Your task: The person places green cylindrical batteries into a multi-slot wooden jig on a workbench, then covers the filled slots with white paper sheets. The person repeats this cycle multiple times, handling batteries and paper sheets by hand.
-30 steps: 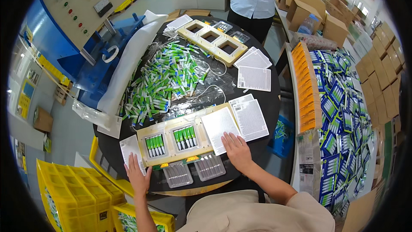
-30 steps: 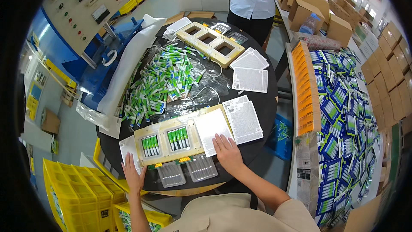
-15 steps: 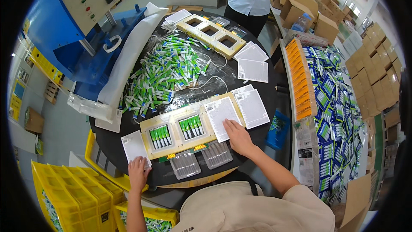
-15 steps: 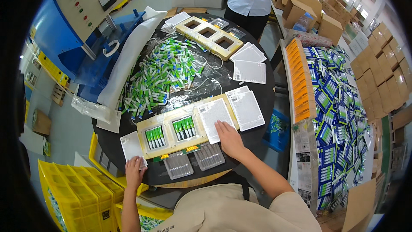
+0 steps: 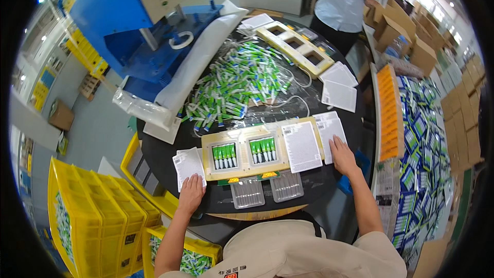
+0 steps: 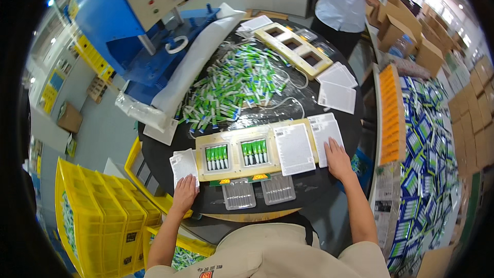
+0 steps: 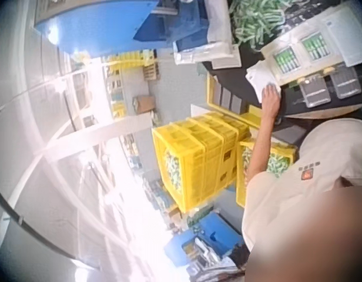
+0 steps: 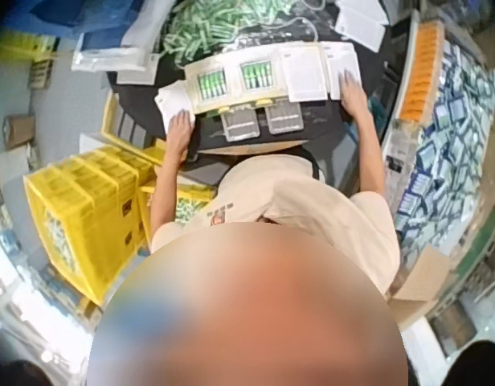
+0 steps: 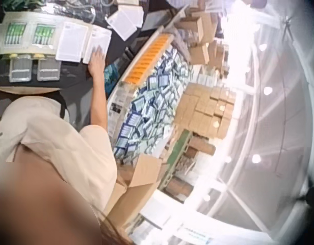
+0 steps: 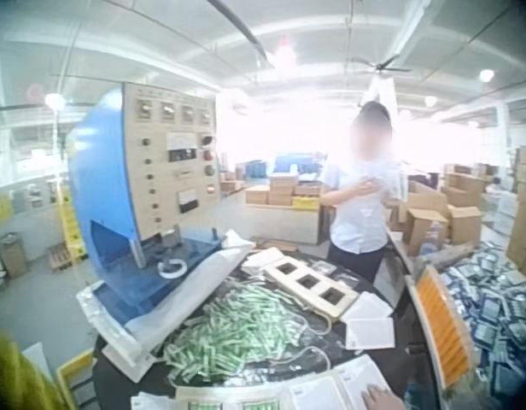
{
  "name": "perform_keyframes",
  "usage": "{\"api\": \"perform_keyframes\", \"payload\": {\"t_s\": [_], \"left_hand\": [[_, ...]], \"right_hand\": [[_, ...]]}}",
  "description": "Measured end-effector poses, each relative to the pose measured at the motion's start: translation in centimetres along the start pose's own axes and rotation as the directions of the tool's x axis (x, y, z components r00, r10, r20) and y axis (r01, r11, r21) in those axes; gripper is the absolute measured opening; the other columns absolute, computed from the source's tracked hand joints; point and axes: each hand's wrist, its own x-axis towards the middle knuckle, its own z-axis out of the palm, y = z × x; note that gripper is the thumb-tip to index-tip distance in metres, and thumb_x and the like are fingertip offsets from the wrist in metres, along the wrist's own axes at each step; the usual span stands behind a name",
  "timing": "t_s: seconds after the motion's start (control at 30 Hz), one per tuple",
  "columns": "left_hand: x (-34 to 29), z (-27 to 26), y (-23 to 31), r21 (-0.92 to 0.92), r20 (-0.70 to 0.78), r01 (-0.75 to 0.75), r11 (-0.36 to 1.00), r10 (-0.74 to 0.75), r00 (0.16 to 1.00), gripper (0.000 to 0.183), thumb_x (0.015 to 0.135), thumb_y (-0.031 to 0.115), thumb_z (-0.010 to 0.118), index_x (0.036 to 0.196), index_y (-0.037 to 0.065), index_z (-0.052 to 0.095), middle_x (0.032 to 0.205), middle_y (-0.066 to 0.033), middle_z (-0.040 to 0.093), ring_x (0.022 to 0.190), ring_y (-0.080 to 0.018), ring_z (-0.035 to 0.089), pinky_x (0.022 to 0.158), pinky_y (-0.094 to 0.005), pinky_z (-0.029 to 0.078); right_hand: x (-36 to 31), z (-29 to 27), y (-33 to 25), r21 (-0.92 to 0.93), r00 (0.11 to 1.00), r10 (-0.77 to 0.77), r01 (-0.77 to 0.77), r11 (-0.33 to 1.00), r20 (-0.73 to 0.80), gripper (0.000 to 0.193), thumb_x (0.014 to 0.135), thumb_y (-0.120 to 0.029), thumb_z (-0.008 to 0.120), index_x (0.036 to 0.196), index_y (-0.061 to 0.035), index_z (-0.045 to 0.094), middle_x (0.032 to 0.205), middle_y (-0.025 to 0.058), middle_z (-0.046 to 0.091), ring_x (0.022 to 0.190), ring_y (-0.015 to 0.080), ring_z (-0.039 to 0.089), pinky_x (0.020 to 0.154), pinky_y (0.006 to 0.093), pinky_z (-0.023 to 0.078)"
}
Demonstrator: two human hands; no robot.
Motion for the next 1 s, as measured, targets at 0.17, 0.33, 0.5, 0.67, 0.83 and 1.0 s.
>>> {"api": "perform_keyframes", "payload": {"t_s": [0.17,0.33,0.5,0.67,0.83,1.0], "left_hand": [[0.7,-5.0,2.1,-0.293,-0.361,0.168,0.941,-0.271,0.892,0.048,0.09,-0.002,0.052,0.137,-0.007,0.052,0.139,-0.026,0.057,0.131,-0.041,0.054,0.115,-0.0488,0.04],[4.3,-5.4,9.6,-0.113,-0.263,-0.09,0.99,0.057,0.963,0.054,0.091,0.004,0.052,0.143,-0.009,0.046,0.149,-0.0267,0.049,0.141,-0.0409,0.046,0.119,-0.053,0.035],[6.7,-1.8,13.8,-0.055,-0.171,-0.052,0.997,0.042,0.984,0.055,0.093,0.012,0.055,0.146,-0.002,0.048,0.151,-0.0236,0.048,0.142,-0.038,0.046,0.117,-0.0519,0.036],[6.3,-0.6,12.0,-0.185,-0.101,-0.053,0.981,0.034,0.994,0.054,0.099,0.025,0.058,0.149,0.007,0.049,0.157,-0.0148,0.044,0.147,-0.0312,0.04,0.118,-0.0562,0.031],[5.3,-1.5,10.4,-0.159,-0.054,-0.079,0.984,0.072,0.996,0.058,0.097,0.033,0.064,0.148,0.01,0.05,0.157,-0.0119,0.045,0.147,-0.0309,0.04,0.119,-0.0562,0.03],[5.5,-2.1,10.4,-0.26,-0.06,-0.063,0.964,0.049,0.997,0.055,0.097,0.034,0.065,0.145,0.01,0.053,0.154,-0.0121,0.047,0.145,-0.0318,0.041,0.12,-0.0561,0.027]], "right_hand": [[-1.2,0.6,0.5,-0.104,0.991,-0.076,0.088,0.991,0.108,0.079,0.076,0.005,0.063,0.15,0.0037,0.038,0.161,0.0307,0.028,0.151,0.0426,0.028,0.122,0.0509,0.029],[-2.3,-3.6,-0.6,-0.019,0.995,-0.094,0.094,0.995,0.027,0.058,0.083,0.001,0.057,0.141,0.0059,0.047,0.15,0.031,0.044,0.14,0.0435,0.044,0.117,0.0461,0.038],[-3.4,-8.8,-7.0,0.077,0.885,-0.091,0.141,0.987,-0.457,0.051,0.084,0.005,0.053,0.136,0.0036,0.055,0.137,0.0257,0.06,0.126,0.0408,0.059,0.109,0.0442,0.048],[-0.2,-4.3,-18.4,-0.075,0.807,-0.373,0.382,0.921,-0.458,0.05,0.09,-0.004,0.053,0.139,0.0065,0.054,0.144,0.0223,0.057,0.137,0.0335,0.054,0.115,0.0469,0.042],[0.9,1.6,-23.2,-0.162,0.859,-0.397,0.364,0.917,-0.324,0.049,0.091,-0.012,0.056,0.136,0.0051,0.057,0.145,0.0233,0.055,0.137,0.0333,0.053,0.115,0.0465,0.04],[1.5,4.5,-24.5,-0.135,0.886,-0.327,0.299,0.945,-0.329,0.049,0.091,-0.012,0.053,0.137,0.0047,0.055,0.149,0.0217,0.051,0.14,0.0336,0.048,0.115,0.0464,0.04]]}}
